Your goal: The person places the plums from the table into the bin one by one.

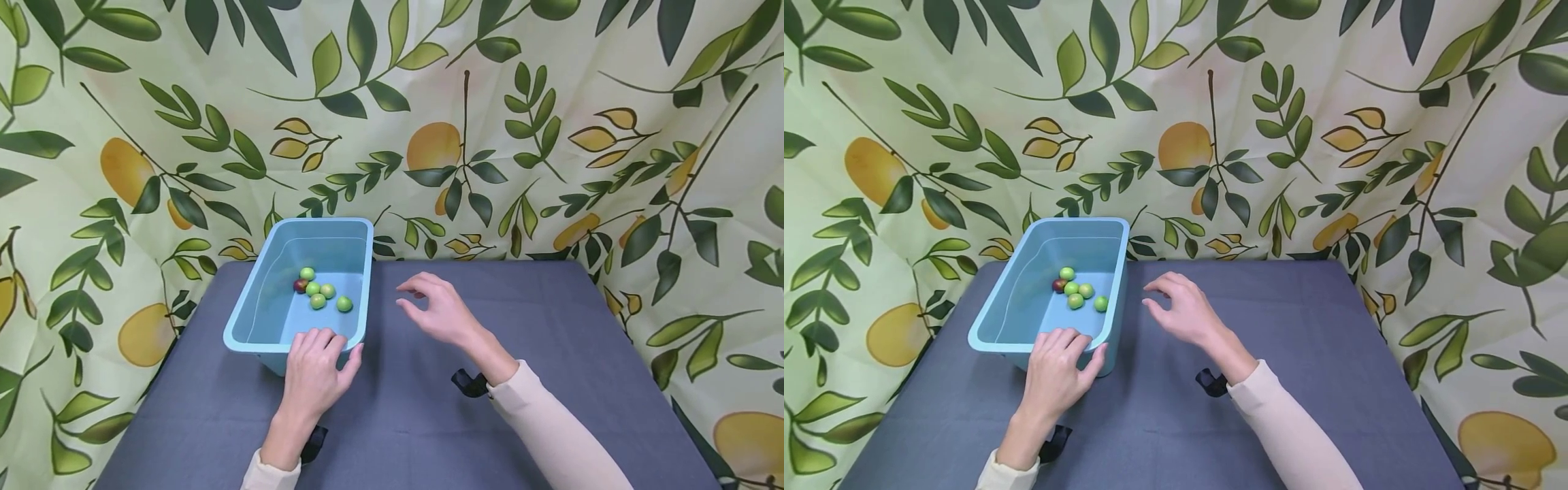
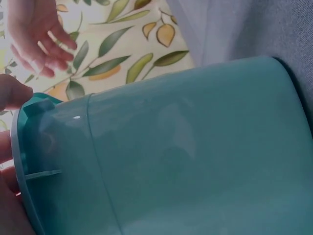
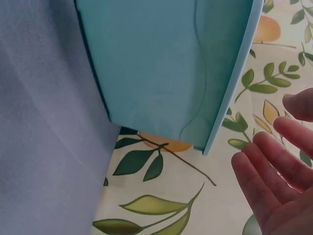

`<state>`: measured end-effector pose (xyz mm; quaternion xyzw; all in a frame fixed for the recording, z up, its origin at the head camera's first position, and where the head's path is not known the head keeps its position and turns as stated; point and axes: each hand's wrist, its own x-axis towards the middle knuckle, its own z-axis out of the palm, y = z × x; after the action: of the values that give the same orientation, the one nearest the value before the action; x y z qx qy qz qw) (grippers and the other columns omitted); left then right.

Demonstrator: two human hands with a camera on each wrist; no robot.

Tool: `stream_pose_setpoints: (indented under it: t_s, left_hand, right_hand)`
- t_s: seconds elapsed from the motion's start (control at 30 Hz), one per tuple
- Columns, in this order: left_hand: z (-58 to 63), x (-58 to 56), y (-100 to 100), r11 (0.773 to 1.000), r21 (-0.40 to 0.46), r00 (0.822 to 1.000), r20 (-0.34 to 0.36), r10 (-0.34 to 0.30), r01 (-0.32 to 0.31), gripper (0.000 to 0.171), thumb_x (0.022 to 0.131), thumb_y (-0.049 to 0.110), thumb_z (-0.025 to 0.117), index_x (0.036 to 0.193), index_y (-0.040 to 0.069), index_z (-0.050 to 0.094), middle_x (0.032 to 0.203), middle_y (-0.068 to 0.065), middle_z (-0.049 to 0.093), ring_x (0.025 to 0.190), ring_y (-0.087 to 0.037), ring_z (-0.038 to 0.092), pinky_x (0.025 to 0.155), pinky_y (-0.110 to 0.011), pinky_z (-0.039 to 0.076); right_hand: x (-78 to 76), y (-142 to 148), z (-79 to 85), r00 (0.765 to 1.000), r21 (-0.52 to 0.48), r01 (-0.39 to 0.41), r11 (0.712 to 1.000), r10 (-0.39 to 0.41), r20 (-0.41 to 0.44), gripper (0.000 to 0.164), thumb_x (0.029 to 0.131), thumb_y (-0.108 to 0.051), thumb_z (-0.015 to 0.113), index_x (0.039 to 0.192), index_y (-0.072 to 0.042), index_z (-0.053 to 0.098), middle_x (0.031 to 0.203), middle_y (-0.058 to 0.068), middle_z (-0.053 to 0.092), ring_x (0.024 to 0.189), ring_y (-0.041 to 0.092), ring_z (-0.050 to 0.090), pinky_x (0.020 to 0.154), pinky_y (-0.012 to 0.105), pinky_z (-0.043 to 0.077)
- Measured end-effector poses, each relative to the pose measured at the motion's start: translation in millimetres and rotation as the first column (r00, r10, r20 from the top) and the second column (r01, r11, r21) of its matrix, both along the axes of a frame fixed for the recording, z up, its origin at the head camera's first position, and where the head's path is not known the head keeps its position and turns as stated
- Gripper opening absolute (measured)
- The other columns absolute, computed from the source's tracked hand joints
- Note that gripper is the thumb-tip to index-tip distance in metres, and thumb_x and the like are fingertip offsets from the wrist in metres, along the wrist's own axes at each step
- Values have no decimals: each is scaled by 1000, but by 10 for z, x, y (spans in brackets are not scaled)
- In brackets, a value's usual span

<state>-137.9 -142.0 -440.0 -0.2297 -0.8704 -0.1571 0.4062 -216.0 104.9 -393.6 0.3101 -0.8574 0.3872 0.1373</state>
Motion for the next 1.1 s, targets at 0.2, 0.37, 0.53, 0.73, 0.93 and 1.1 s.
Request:
stream_pose_setpoints:
  t_s: [0.2,0.37,0.53,0.73,0.93,1.1]
  left_hand:
    - [-2,-23,-19,1000,10,1000,-3,-2,2,28,89,30,63,76,7,70,71,-5,58,63,-25,52,61,-41,39]
    - [0,-48,-45,1000,16,1000,-5,3,-3,31,91,33,59,75,7,70,71,-4,58,63,-26,53,61,-41,39]
    - [11,-67,-84,1000,12,1000,-7,1,-1,31,90,32,60,75,7,69,71,-5,58,63,-27,53,62,-41,39]
    - [20,-48,-90,1000,-1,1000,16,13,-13,28,89,30,61,79,5,69,73,-7,60,66,-29,54,63,-43,39]
    - [10,7,-6,1000,9,1000,29,12,-12,34,93,30,57,101,1,73,90,-13,69,82,-34,62,72,-49,46]
    - [42,55,116,1000,20,1000,-23,-14,15,38,99,30,49,108,0,72,104,-17,68,94,-36,63,80,-53,49]
  right_hand:
    - [30,129,-36,999,15,27,1000,-27,17,20,92,-14,71,111,-8,75,110,5,70,96,21,64,87,45,54]
    - [65,248,-96,997,66,82,994,-83,7,19,92,-16,72,110,-10,75,110,3,69,95,22,63,84,43,53]
    - [115,377,-164,988,122,157,980,-156,-13,20,92,-19,73,110,-11,75,110,1,69,99,22,63,84,42,53]
    - [175,537,-229,973,183,229,956,-227,-35,22,92,-21,72,112,-11,75,112,3,68,107,25,62,85,48,53]
    - [228,674,-305,959,233,282,931,-274,-64,25,92,-24,72,114,-11,74,112,4,68,105,26,61,80,48,54]
    - [273,746,-331,951,253,311,916,-299,-86,27,92,-24,72,115,-10,74,114,6,67,105,28,61,78,49,54]
